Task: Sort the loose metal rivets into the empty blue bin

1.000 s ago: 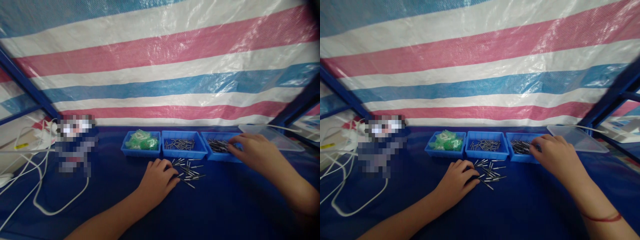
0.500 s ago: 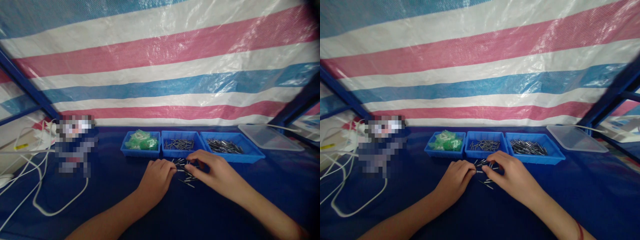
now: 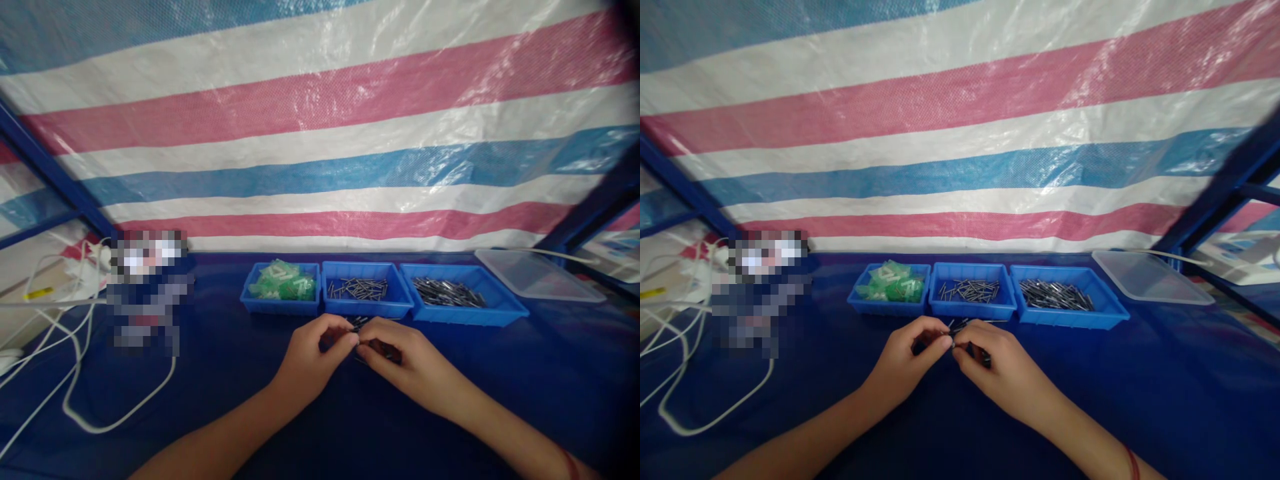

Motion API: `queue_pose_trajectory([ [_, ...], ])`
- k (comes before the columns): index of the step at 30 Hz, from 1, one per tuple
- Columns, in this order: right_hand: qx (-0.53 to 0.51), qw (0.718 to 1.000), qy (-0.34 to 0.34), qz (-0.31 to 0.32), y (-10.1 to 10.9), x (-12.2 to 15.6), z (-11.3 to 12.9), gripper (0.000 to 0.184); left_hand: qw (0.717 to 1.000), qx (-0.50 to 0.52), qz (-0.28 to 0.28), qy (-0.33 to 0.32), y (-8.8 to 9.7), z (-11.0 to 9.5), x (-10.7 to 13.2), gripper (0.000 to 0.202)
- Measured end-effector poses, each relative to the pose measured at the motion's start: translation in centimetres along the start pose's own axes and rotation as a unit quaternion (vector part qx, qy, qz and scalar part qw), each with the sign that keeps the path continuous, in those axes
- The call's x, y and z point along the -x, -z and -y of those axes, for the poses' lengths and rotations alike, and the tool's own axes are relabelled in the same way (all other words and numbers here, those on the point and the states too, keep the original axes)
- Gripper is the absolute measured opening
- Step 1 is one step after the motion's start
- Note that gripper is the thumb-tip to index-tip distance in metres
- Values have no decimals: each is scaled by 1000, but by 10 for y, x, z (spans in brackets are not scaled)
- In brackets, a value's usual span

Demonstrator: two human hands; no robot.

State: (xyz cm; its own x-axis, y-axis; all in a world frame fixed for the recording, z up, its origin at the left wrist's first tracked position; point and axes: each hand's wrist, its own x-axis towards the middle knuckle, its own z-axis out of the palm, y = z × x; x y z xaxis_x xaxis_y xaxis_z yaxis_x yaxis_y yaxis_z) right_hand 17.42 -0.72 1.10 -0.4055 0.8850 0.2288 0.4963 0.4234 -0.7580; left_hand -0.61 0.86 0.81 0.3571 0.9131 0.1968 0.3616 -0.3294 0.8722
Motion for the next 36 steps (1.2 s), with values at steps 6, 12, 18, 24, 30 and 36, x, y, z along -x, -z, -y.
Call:
queue_pose_trajectory([
  [6, -33, 999, -3, 2, -3, -2, 0, 16, 1000, 13, 10, 6, 0, 0, -2, 11],
  [12, -38, 999, -19, -16, -3, -1, -3, 10, 1000, 2, 0, -25, 1, -1, -2, 8],
  [18, -35, 998, -26, -50, 4, -1, -11, 5, 999, -17, -4, -44, 3, 1, -2, 8],
  [24, -39, 996, -32, -68, 10, 0, -6, 14, 997, -49, 17, -63, 1, 4, -1, 9],
  [30, -24, 994, -40, -101, 23, -2, -13, 23, 983, -138, 44, -117, 2, 5, 3, 15],
  [36, 154, 940, -149, -264, 81, 1, -53, 24, 938, -271, 127, -175, 1, 0, 5, 30],
])
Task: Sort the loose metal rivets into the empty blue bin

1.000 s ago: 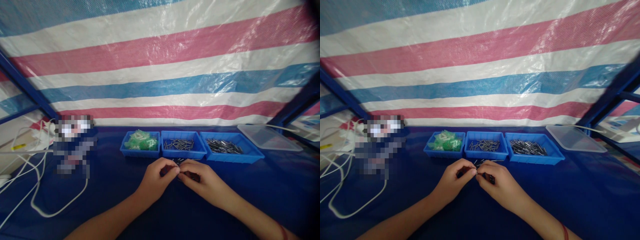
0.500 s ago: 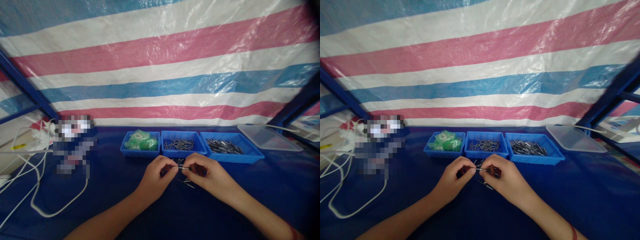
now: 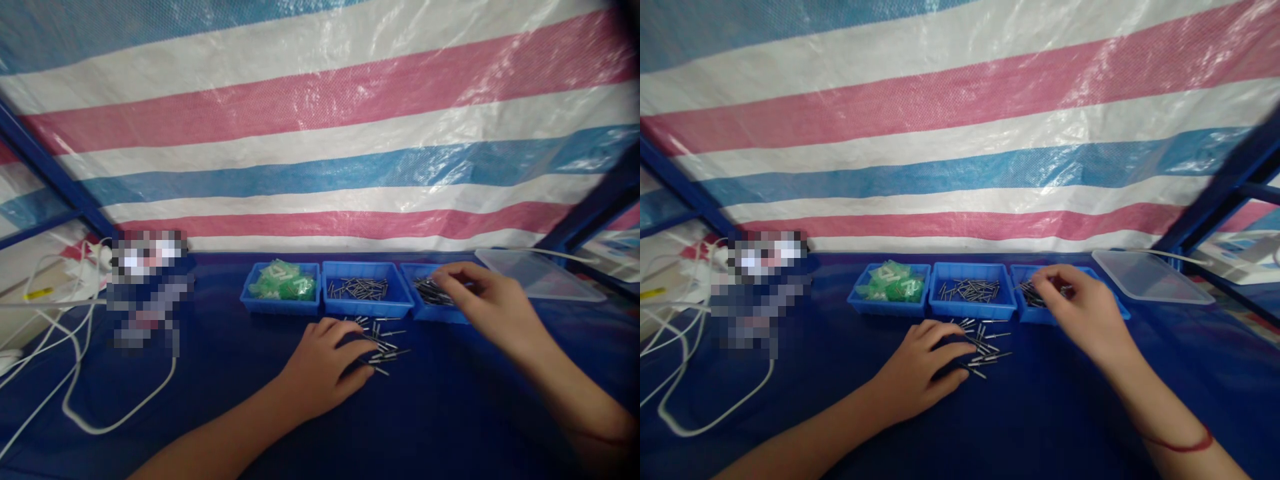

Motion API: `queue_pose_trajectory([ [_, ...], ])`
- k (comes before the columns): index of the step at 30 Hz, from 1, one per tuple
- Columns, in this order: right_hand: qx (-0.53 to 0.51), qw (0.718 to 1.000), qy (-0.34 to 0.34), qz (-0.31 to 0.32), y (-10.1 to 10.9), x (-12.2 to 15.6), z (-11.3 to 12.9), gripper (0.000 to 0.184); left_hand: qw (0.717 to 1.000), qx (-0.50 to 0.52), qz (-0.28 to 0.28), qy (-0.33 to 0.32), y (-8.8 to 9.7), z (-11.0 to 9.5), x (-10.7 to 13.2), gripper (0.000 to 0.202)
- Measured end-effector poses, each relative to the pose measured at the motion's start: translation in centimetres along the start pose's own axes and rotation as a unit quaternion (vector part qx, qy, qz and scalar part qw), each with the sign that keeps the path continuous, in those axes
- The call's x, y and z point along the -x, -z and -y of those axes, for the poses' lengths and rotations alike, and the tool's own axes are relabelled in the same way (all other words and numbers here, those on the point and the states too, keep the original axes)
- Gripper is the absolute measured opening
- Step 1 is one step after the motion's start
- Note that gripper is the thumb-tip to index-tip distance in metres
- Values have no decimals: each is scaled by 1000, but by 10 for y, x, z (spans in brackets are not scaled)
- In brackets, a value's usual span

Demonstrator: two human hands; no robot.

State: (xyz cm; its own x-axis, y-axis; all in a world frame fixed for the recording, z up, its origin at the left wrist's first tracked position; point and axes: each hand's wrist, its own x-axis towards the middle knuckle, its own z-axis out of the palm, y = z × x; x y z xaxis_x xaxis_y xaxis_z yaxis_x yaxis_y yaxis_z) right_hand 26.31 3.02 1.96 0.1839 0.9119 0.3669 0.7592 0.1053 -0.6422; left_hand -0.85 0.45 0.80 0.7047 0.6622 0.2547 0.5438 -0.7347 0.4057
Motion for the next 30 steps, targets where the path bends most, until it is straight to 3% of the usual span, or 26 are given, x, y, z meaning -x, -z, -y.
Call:
queue_pose_trajectory([
  [3, 108, 993, -35, -23, 10, -12, -23, 28, 999, -28, 27, -20, -2, -4, -1, 33],
  [8, 213, 976, -36, -3, 9, -19, -46, 24, 997, -51, 47, -41, -7, -5, -1, 28],
  [11, 241, 970, -3, -16, 6, -16, -39, 26, 997, -52, 41, -32, -8, -3, -1, 24],
  [14, 183, 978, 96, -34, 1, -7, -13, 25, 998, -54, 35, -23, -8, -2, -2, 20],
  [15, 145, 980, 132, -15, -1, -3, -3, 24, 998, -56, 33, -18, -8, -2, -3, 18],
  [17, 80, 976, 183, 90, -6, 7, 18, 23, 998, -62, 28, -8, -7, -1, -3, 17],
  [21, 53, 942, 226, 244, -13, 26, 38, 17, 997, -80, 23, 6, -6, 0, -3, 16],
  [27, 99, 937, 205, 265, -18, 41, 28, 60, 990, -140, -3, 25, -1, 1, 0, 17],
  [30, 94, 935, 189, 284, -20, 44, 27, 66, 985, -166, 6, 39, 1, 1, 0, 20],
])
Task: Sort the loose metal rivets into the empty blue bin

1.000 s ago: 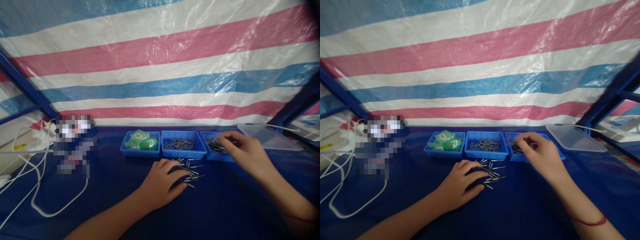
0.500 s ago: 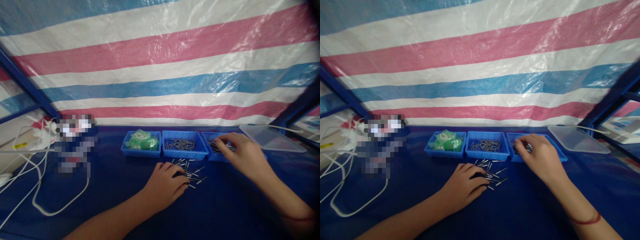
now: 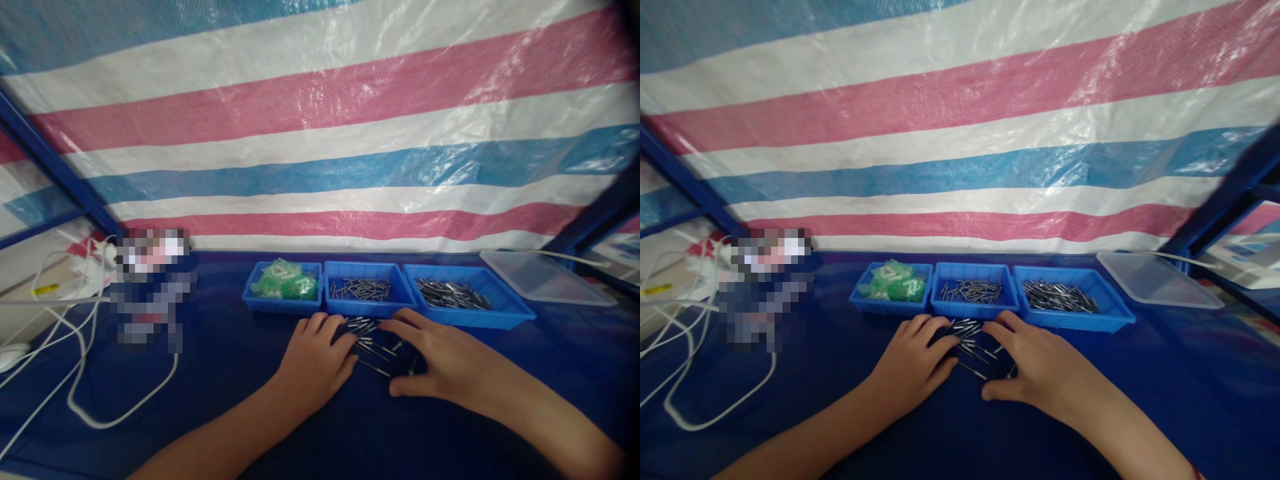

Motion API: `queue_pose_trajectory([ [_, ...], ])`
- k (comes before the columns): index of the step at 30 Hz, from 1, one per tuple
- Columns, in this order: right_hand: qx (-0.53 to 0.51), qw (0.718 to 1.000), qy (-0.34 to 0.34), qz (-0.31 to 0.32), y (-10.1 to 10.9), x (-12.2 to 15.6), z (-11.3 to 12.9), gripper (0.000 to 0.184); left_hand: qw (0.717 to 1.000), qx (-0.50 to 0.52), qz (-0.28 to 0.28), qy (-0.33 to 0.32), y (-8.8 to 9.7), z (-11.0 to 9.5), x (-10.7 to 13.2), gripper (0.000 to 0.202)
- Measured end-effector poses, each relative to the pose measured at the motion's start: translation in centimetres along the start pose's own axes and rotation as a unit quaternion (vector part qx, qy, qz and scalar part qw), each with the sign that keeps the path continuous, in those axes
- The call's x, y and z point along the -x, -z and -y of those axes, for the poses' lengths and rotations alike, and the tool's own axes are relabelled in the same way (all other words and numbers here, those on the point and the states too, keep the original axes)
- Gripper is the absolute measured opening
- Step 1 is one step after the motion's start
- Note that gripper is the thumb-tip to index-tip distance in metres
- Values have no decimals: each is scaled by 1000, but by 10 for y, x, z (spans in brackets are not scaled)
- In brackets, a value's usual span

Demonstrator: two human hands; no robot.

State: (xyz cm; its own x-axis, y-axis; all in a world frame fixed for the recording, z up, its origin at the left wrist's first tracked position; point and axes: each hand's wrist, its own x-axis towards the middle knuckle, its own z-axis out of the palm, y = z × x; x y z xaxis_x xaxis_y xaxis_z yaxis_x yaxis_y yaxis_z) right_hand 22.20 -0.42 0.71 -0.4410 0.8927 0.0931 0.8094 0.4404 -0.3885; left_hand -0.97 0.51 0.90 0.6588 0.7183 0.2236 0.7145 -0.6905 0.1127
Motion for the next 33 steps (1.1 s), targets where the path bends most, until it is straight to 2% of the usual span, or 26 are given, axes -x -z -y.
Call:
queue_pose_trajectory([
  [4, -11, 1000, -8, 22, -3, -2, 2, 61, 1000, -20, -2, 20, 0, 0, 1, 31],
  [8, -37, 999, 11, 26, -5, -4, 2, 46, 999, -26, -12, 35, -3, 0, 2, 40],
  [17, -55, 998, 29, 18, -11, -8, 7, 27, 999, 4, -11, 42, -11, 1, 3, 38],
  [26, -97, 992, 38, 73, 6, -3, 20, 32, 1000, 31, 2, 4, -9, 1, -1, 25],
  [33, -89, 993, 41, 71, -2, -7, 20, 32, 999, 47, -11, -24, -18, 5, 1, 18],
])
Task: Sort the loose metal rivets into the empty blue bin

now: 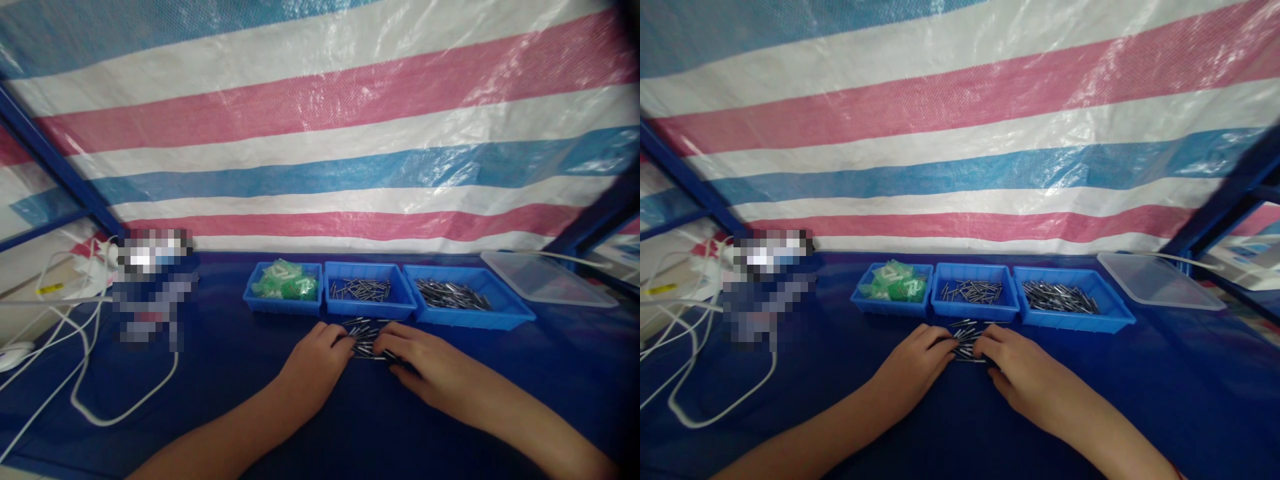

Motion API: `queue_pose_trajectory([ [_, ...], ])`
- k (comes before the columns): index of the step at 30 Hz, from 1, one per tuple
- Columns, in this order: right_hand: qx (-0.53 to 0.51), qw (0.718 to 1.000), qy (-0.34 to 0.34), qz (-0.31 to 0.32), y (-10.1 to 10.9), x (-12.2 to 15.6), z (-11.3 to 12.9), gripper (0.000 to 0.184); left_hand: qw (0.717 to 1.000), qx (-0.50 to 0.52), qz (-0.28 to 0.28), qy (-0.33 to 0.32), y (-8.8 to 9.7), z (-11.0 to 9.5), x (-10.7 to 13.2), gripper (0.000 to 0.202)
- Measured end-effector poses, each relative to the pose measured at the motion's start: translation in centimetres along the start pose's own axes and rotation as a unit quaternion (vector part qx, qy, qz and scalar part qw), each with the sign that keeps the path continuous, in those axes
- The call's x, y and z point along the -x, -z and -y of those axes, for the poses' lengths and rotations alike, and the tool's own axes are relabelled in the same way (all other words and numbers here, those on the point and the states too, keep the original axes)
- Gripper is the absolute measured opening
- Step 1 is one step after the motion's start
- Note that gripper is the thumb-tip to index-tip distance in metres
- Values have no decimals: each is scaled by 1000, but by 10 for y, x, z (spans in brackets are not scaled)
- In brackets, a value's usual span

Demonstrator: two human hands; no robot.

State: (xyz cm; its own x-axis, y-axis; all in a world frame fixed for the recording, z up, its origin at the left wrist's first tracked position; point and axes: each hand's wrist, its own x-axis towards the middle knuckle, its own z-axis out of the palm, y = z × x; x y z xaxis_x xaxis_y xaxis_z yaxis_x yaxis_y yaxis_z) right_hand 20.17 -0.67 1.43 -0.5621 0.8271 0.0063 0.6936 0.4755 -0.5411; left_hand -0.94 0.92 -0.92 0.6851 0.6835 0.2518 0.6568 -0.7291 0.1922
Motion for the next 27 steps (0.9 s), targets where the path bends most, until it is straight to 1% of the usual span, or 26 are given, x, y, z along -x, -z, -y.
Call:
queue_pose_trajectory([
  [5, 21, 1000, 8, -18, -6, -5, 4, 26, 1000, 1, 21, -3, 0, 0, 1, 16],
  [11, 16, 999, 24, -41, -6, -5, 10, 29, 999, -2, 41, 2, 2, 0, -2, 15],
  [17, 22, 998, 27, -43, -9, -5, 10, 22, 998, 47, 22, 22, 4, -1, -1, 14],
  [21, 47, 997, 18, -67, -12, -8, 12, 12, 992, 120, -10, 30, 8, -2, -1, 14],
  [24, 56, 995, 25, -85, -12, -10, 11, 16, 980, 185, -39, 58, 9, -3, -2, 13],
  [27, 20, 993, 32, -115, -11, -10, 10, 17, 970, 224, -48, 88, 9, -2, -3, 14],
])
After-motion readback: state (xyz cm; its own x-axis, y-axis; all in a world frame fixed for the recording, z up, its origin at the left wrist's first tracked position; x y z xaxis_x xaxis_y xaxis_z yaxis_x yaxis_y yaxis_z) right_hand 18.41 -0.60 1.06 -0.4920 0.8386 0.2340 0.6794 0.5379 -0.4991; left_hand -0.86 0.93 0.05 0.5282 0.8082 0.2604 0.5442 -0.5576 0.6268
